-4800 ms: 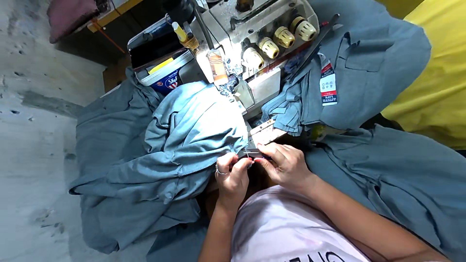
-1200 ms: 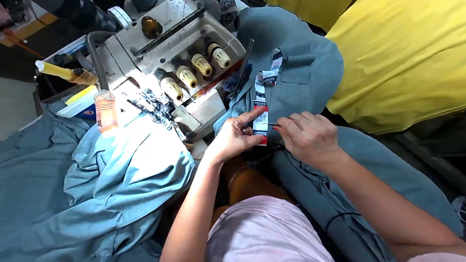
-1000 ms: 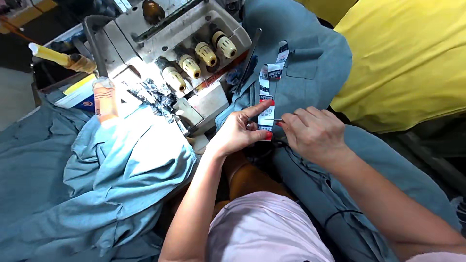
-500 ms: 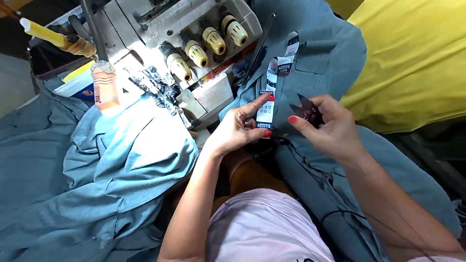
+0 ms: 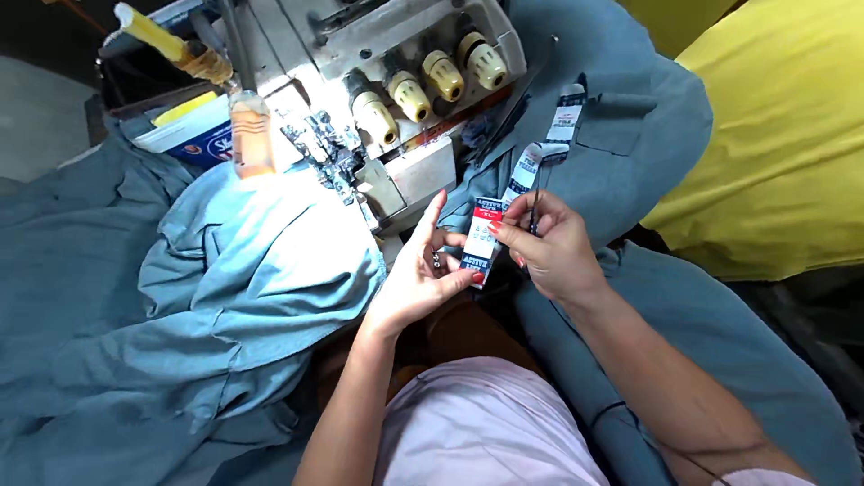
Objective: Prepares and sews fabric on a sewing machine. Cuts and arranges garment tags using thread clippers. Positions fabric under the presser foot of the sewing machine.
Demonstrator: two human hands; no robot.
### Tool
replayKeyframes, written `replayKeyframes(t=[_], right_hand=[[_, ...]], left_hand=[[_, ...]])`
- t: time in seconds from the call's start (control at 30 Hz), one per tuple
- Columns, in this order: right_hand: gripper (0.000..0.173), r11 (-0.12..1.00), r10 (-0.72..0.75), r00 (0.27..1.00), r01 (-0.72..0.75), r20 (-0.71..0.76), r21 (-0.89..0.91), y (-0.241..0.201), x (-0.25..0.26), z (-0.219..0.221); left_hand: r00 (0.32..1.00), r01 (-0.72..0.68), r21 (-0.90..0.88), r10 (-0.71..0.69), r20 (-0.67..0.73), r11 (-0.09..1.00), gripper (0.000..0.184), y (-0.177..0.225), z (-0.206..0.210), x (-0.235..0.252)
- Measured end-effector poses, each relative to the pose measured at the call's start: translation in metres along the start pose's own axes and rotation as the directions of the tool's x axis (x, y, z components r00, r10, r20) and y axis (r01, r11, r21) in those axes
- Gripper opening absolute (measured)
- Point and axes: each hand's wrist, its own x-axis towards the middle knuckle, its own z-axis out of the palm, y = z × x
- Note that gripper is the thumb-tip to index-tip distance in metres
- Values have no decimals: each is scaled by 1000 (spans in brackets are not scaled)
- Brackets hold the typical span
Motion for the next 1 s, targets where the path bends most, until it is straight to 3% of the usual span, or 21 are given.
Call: replayKeyframes(t=[0.07, 0.17, 0.27, 0.33, 0.4, 0.47, 0.53, 0.6, 0.67, 0.77, 1.0], right_hand=[[29, 999, -9, 1000, 9, -6, -32, 1, 2, 2], [27, 992, -58, 998, 57, -7, -109, 1, 4, 2], [23, 975, -107, 994, 109, 25, -193, -3, 7, -2], [23, 940, -161, 982, 183, 99, -289, -8, 8, -10], [39, 839, -218, 959, 279, 183, -467, -14, 7, -25], [43, 646, -269, 930, 368, 252, -669, -21, 1, -40], [35, 393, -348, 874, 464, 339, -794, -28, -6, -49], [29, 157, -392, 817, 511, 422, -845, -30, -12, -53], [29, 3, -403, 787, 512, 467, -859, -27, -17, -52], [28, -84, -399, 771, 509, 497, -857, -22, -18, -45], [19, -125, -414, 730, 546, 544, -828, -13, -9, -28]], left_hand=[[1000, -10, -26, 10, -13, 1000, 97, -2, 0, -1], [997, -70, -66, 69, -18, 995, 55, -3, 4, 1], [996, -83, 20, 83, -11, 996, 25, 0, 8, 10], [1000, -20, 72, 19, 14, 997, 27, 7, 8, 15], [999, 42, 57, -44, 27, 998, 36, 13, 7, 20], [995, 96, 31, -96, 17, 995, 42, 17, 6, 22], [991, 130, 7, -130, 3, 991, 46, 19, 5, 23], [989, 145, -2, -145, -1, 989, 50, 19, 5, 23], [989, 147, -16, -147, 8, 989, 54, 19, 6, 24], [989, 148, -23, -147, 13, 989, 57, 19, 8, 26], [984, 174, -17, -174, 28, 985, 56, 23, 10, 29]])
